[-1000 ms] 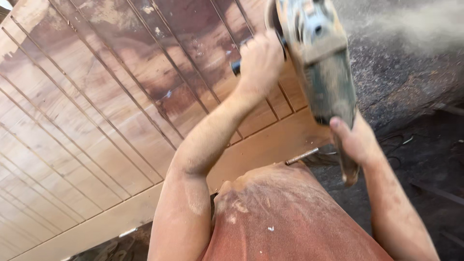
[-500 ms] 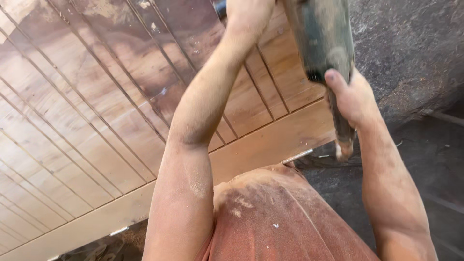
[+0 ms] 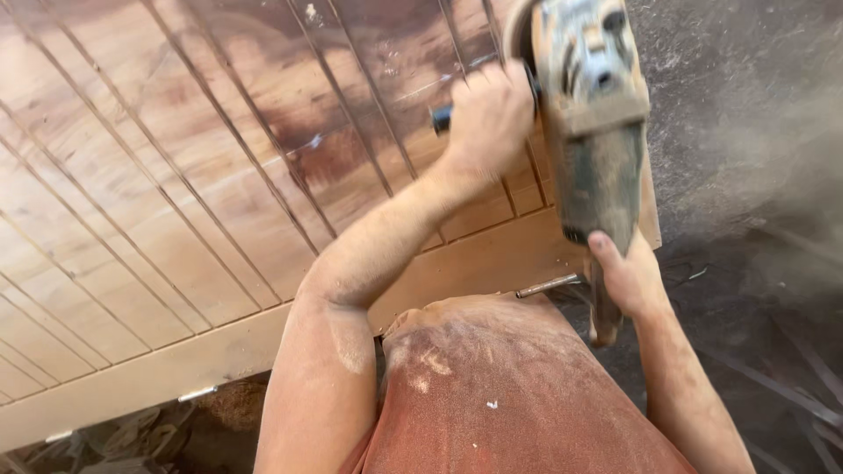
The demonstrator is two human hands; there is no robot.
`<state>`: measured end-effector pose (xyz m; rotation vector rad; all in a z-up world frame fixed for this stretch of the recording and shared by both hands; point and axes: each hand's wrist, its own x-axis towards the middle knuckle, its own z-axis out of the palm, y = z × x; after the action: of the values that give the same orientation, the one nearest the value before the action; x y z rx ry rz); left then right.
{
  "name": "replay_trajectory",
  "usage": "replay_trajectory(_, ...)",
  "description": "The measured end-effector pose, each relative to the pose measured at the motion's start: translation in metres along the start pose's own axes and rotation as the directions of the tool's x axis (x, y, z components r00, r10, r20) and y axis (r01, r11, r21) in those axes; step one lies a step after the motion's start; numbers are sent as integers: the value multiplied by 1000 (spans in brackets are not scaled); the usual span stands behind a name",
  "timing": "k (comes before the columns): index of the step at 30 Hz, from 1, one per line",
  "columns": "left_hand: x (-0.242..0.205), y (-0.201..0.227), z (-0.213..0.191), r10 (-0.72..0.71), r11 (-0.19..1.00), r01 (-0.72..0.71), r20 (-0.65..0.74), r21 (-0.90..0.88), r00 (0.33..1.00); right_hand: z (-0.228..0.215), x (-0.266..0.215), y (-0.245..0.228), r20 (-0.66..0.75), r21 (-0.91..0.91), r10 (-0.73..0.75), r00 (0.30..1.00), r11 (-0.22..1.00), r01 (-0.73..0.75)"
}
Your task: The person uses an angle grinder with a sanding disc to smooth the surface of a large wooden panel. They move the tool back and forth across the wood, generating sawdust, while standing barefoot in a workshop.
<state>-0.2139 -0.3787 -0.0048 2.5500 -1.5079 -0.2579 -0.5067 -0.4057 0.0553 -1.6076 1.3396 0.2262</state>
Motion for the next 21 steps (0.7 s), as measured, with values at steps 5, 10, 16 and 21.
replay_trajectory(5, 70, -58, -4, -53, 986, 81, -180, 149, 982, -11, 51, -89, -2, -121, 44, 999, 992, -44)
replay_trajectory(10, 81, -61, -15, -102, 987, 115, -117, 113, 988, -18, 59, -102, -9, -106, 81, 997, 991, -81)
replay_trajectory(16, -9, 16, -3, -71, 996, 78, -129, 47, 989, -8, -1, 3, -48, -94, -85, 995, 992, 80)
replay_trajectory(21, -32, 23, 0, -36, 999, 38, -116, 14, 993, 8, -15, 34, 50, 120, 59, 997, 991, -65)
